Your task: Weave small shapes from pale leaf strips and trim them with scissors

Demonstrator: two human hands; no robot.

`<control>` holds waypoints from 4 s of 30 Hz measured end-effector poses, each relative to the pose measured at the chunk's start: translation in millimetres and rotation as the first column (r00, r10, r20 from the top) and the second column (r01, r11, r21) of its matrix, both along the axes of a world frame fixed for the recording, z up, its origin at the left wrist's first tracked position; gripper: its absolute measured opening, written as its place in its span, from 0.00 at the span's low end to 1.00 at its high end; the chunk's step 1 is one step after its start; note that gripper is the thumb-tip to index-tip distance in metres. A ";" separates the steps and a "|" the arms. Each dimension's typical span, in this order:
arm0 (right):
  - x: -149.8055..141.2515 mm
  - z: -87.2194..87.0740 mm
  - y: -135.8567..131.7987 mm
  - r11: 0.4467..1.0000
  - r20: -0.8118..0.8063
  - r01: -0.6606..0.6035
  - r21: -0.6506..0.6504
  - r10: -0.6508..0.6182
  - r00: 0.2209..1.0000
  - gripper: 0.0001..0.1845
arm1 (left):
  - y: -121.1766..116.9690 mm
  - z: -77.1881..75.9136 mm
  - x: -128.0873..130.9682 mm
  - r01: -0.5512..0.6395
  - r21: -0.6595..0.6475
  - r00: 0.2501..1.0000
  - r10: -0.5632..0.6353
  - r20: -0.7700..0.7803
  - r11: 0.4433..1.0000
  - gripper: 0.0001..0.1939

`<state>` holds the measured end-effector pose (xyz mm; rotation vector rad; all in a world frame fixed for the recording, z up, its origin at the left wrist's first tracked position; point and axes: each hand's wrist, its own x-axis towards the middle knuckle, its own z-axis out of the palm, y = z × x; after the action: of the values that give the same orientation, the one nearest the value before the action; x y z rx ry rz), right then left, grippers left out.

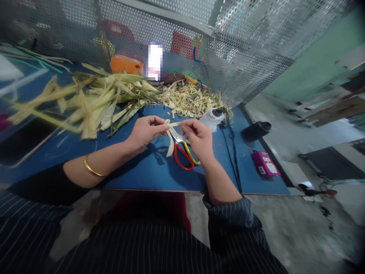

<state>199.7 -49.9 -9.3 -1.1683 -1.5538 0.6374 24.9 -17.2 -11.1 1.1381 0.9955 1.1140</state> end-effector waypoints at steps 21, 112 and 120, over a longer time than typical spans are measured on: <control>-0.8 0.2 -3.8 0.987 0.060 -0.122 0.109 0.116 0.991 0.05 | 2.5 -0.4 -3.4 0.060 -0.115 0.995 -0.051 0.083 0.992 0.12; -13.9 -12.0 -7.0 0.992 -0.111 -0.126 -0.020 0.123 0.986 0.09 | -14.4 1.7 -1.5 0.476 -0.254 0.835 -0.523 -0.170 0.842 0.10; -5.5 -9.1 -2.2 0.995 0.058 -0.064 0.073 0.060 0.997 0.08 | -10.1 -2.2 0.0 0.414 -0.240 0.881 -0.453 -0.137 0.878 0.09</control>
<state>194.2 -52.1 -18.4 -1.0927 -1.6526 0.5868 24.9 -27.3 -13.3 1.2378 0.9129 0.5338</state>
